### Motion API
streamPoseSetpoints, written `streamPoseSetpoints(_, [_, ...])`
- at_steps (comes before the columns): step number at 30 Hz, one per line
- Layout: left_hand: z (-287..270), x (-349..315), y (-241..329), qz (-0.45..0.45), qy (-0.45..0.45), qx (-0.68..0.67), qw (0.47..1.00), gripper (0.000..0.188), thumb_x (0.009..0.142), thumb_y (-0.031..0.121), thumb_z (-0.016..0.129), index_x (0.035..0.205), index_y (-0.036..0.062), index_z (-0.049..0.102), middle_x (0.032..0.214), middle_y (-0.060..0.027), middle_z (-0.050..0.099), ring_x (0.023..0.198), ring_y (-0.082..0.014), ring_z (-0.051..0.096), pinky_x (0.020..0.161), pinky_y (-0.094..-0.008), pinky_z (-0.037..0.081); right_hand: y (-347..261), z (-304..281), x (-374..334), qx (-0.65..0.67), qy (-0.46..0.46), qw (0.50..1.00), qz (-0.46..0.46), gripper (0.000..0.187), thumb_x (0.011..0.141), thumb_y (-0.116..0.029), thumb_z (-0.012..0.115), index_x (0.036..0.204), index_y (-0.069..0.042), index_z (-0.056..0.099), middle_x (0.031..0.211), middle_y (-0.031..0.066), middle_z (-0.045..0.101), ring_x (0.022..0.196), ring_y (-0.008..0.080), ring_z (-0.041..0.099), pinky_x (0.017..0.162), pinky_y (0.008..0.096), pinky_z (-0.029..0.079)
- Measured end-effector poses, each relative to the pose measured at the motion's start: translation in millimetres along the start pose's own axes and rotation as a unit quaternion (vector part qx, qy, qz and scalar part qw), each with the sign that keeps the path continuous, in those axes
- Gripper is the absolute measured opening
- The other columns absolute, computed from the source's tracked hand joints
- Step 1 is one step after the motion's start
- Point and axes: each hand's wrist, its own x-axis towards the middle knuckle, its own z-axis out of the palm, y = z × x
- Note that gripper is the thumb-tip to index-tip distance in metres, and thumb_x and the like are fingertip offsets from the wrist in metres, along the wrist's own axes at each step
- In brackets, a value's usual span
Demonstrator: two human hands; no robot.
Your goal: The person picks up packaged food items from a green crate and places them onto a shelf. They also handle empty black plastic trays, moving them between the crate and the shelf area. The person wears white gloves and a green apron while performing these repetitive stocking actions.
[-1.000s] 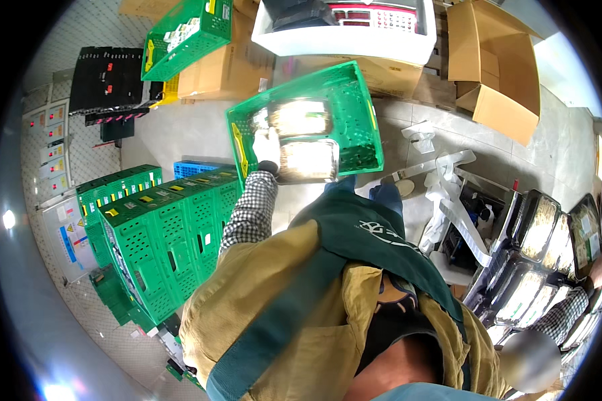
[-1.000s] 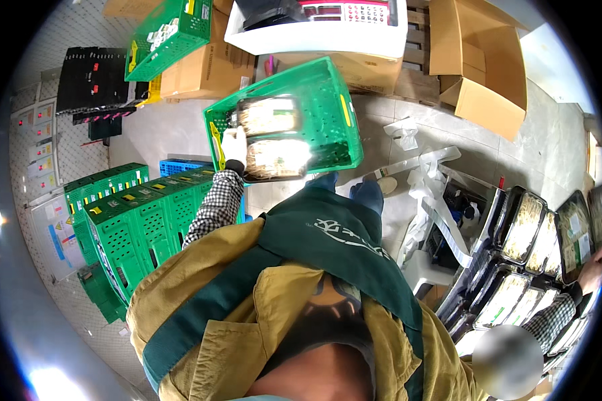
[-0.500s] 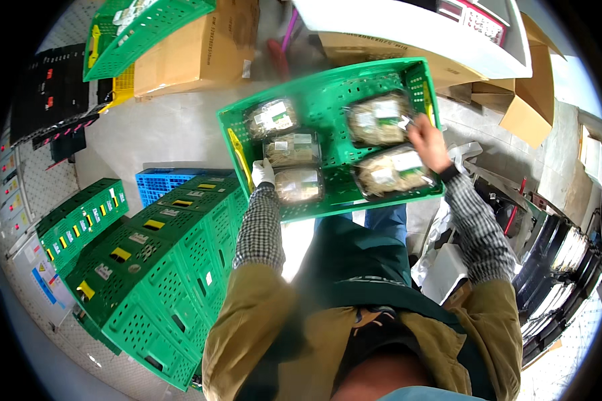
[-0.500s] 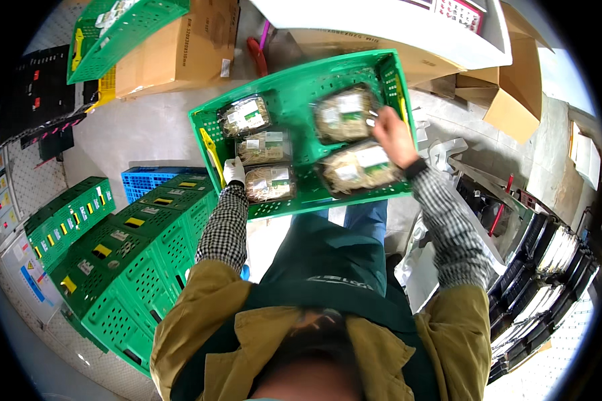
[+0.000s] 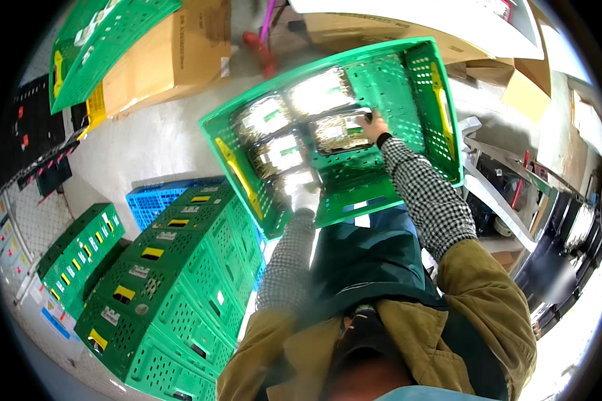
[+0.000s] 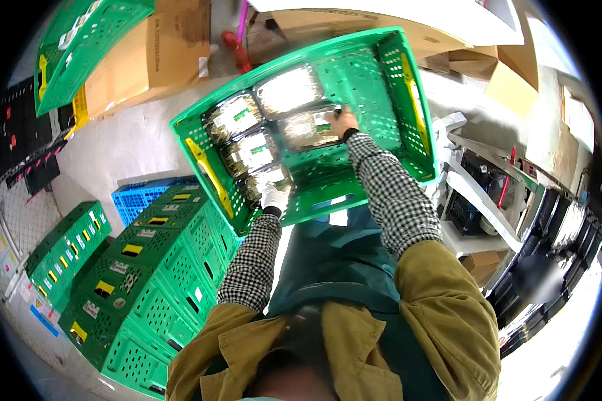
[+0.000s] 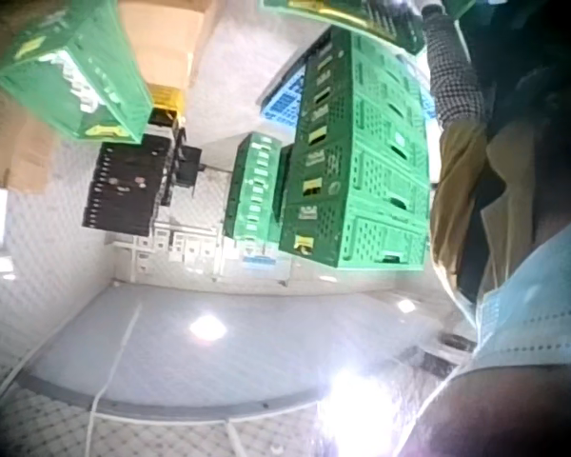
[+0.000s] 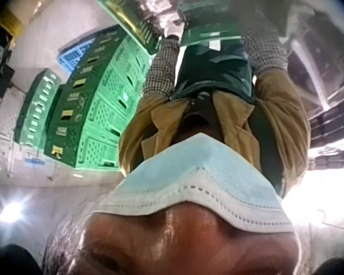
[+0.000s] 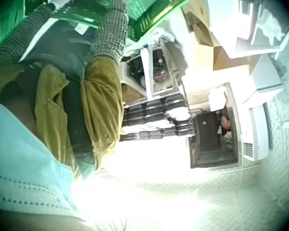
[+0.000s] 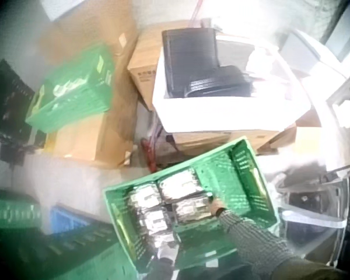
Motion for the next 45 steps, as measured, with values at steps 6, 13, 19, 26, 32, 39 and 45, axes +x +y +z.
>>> streamPoseSetpoints(6, [-13.1, -4.0, 17.4, 0.2, -0.237, -0.135, 0.941, 0.058, 0.084, 0.041, 0.054, 0.123, 0.0, 0.048, 0.11, -0.0201, 0.06, 0.103, -0.0275, 0.058, 0.088, -0.0364, 0.044, -24.8, -27.8, -6.3, -0.03, 0.036, 0.996, -0.082, 0.054, 0.085, -0.025, 0.056, 0.128, 0.0, 0.036, 0.109, 0.0224, 0.057, 0.095, 0.0342, 0.058, 0.082, 0.0418, 0.047])
streamPoseSetpoints(13, [-46.3, -71.8, 144.4, 0.184, -0.016, 0.035, 0.982, 0.055, 0.092, 0.047, 0.046, 0.07, -0.0002, 0.065, 0.053, -0.0099, 0.059, 0.045, -0.0194, 0.054, 0.05, -0.0332, 0.045, -13.1, -190.7, -164.5, 0.238, 0.248, 0.919, -0.195, 0.046, 0.079, -0.01, 0.06, 0.123, -0.003, 0.046, 0.102, 0.0163, 0.058, 0.094, 0.0335, 0.058, 0.082, 0.0397, 0.048])
streamPoseSetpoints(19, [7.8, -322.7, 457.7, 0.477, -0.076, -0.098, 0.87, 0.038, 0.095, 0.033, 0.047, 0.089, 0.0015, 0.067, 0.071, -0.0104, 0.065, 0.057, -0.0178, 0.056, 0.056, -0.0327, 0.047, 118.9, -478.6, -352.9, 0.253, 0.614, 0.736, -0.133, 0.013, 0.088, -0.015, 0.058, 0.098, -0.007, 0.058, 0.08, 0.0074, 0.061, 0.07, 0.0158, 0.059, 0.065, 0.0303, 0.048])
streamPoseSetpoints(26, [220.3, -544.7, 668.6, 0.911, 0.046, 0.093, 0.399, 0.035, 0.092, 0.022, 0.047, 0.121, 0.0036, 0.053, 0.112, -0.0203, 0.058, 0.096, -0.0276, 0.059, 0.082, -0.0396, 0.047, 468.1, -710.5, -489.9, 0.104, 0.818, 0.52, 0.224, 0.029, 0.092, -0.03, 0.051, 0.095, -0.003, 0.059, 0.088, 0.0189, 0.065, 0.084, 0.0315, 0.064, 0.072, 0.0391, 0.049])
streamPoseSetpoints(32, [379.4, -646.7, 721.4, 0.857, -0.036, 0.244, 0.451, 0.035, 0.09, 0.03, 0.049, 0.113, 0.0052, 0.057, 0.114, -0.0187, 0.057, 0.103, -0.0315, 0.056, 0.09, -0.0399, 0.044, 652.1, -797.4, -528.2, -0.013, 0.601, 0.671, 0.434, 0.04, 0.089, -0.031, 0.047, 0.09, 0.003, 0.067, 0.091, 0.0249, 0.064, 0.093, 0.0359, 0.062, 0.084, 0.0425, 0.047])
streamPoseSetpoints(39, [419.9, -617.2, 754.4, 0.888, -0.012, 0.308, 0.341, 0.025, 0.085, 0.023, 0.054, 0.102, 0.0062, 0.062, 0.105, -0.0152, 0.059, 0.1, -0.0288, 0.057, 0.083, -0.041, 0.048, 686.0, -840.9, -476.6, 0.035, 0.441, 0.721, 0.533, 0.038, 0.089, -0.028, 0.045, 0.118, -0.009, 0.06, 0.119, 0.016, 0.059, 0.113, 0.0295, 0.056, 0.095, 0.0446, 0.043])
streamPoseSetpoints(45, [370.8, -652.1, 708.6, 0.917, 0.003, 0.173, 0.36, 0.014, 0.077, 0.014, 0.056, 0.082, 0.0012, 0.059, 0.071, -0.0143, 0.058, 0.067, -0.0253, 0.058, 0.058, -0.035, 0.049, 817.9, -821.0, -512.5, -0.128, 0.441, 0.764, 0.454, 0.038, 0.092, -0.035, 0.04, 0.108, -0.011, 0.065, 0.111, 0.0144, 0.063, 0.103, 0.028, 0.06, 0.085, 0.0436, 0.047])
